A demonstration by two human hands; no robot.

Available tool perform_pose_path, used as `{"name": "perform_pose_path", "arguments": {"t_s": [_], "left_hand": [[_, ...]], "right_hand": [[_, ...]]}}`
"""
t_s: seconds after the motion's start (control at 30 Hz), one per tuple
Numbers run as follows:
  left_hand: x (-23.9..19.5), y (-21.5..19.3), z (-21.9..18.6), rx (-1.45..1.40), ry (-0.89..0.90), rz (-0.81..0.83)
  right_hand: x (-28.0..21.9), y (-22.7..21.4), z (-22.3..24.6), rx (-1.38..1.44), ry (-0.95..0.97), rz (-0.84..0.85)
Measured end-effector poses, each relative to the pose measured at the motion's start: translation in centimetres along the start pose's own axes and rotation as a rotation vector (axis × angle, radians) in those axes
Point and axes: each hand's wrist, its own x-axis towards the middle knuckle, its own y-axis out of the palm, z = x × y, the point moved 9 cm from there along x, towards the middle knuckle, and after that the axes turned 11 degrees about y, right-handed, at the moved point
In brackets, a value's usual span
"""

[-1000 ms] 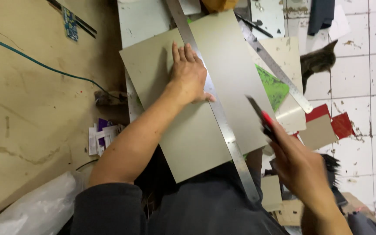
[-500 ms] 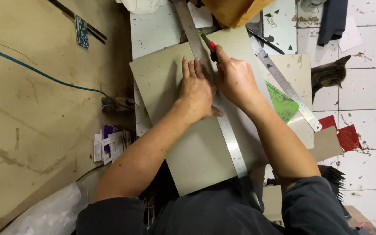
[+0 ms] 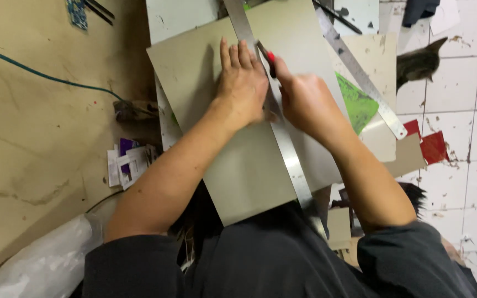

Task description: Cutting a piece of material using a utility knife and a metal ruler

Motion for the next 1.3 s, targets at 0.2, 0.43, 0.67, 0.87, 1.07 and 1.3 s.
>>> {"name": "perform_pose_path", "arguments": {"t_s": [0.2, 0.43, 0.67, 0.87, 1.07, 1.3], "left_hand": [[0.3, 0.7, 0.2, 0.036, -0.001, -0.101], [0.0, 0.6, 0.3, 0.04, 0.003, -0.134], [0.1, 1.0, 0.5, 0.064, 0.009, -0.142], [0.2, 0.9, 0.7, 0.081, -0.012, -0.116], [0.5, 0.6, 0.7, 0.046, -0.038, -0.123], [-0.7, -0.9, -0.2, -0.003, -0.011, 0.088]], "right_hand": [[-15.2, 3.5, -4.2, -0.028, 0.113, 0.086], [-29.2, 6.5, -7.3, 0.005, 0.448, 0.381], [-35.4, 8.0, -8.0, -0.112, 0.352, 0.239], [-37.1, 9.6, -10.3, -0.12, 0.512, 0.453], [-28.9, -2.3, -7.2, 0.084, 0.353, 0.087], [-9.6, -3.3, -3.1, 0.04, -0.002, -0.249]]}}
